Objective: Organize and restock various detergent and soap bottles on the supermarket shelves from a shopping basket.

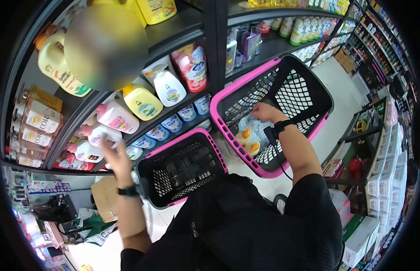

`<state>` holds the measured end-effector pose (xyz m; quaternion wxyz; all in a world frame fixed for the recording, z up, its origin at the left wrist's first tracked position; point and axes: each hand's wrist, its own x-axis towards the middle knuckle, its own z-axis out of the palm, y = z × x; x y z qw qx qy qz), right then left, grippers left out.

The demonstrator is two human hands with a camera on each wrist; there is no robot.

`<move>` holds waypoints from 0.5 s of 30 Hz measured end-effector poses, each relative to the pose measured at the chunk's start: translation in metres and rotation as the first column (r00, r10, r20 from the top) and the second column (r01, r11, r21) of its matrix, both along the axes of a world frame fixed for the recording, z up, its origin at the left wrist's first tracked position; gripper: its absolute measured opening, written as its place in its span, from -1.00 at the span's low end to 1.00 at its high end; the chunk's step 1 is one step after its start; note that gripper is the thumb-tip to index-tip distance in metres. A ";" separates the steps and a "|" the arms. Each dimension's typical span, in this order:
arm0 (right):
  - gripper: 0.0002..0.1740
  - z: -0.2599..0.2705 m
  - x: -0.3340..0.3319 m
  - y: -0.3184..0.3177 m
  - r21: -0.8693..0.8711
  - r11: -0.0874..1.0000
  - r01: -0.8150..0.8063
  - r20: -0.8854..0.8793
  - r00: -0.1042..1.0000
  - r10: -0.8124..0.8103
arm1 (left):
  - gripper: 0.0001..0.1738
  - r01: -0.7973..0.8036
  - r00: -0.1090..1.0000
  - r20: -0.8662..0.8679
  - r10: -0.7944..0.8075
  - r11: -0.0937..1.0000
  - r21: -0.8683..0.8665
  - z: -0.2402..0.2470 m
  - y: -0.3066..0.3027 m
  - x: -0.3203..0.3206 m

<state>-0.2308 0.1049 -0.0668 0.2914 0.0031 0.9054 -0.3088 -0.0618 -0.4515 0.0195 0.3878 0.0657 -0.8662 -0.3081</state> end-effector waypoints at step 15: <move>-0.35 -0.108 0.033 -0.050 0.471 0.665 -0.579 0.009 0.757 0.653 | -0.58 -0.560 0.005 0.959 -0.282 0.794 0.237 -0.220 0.007 0.366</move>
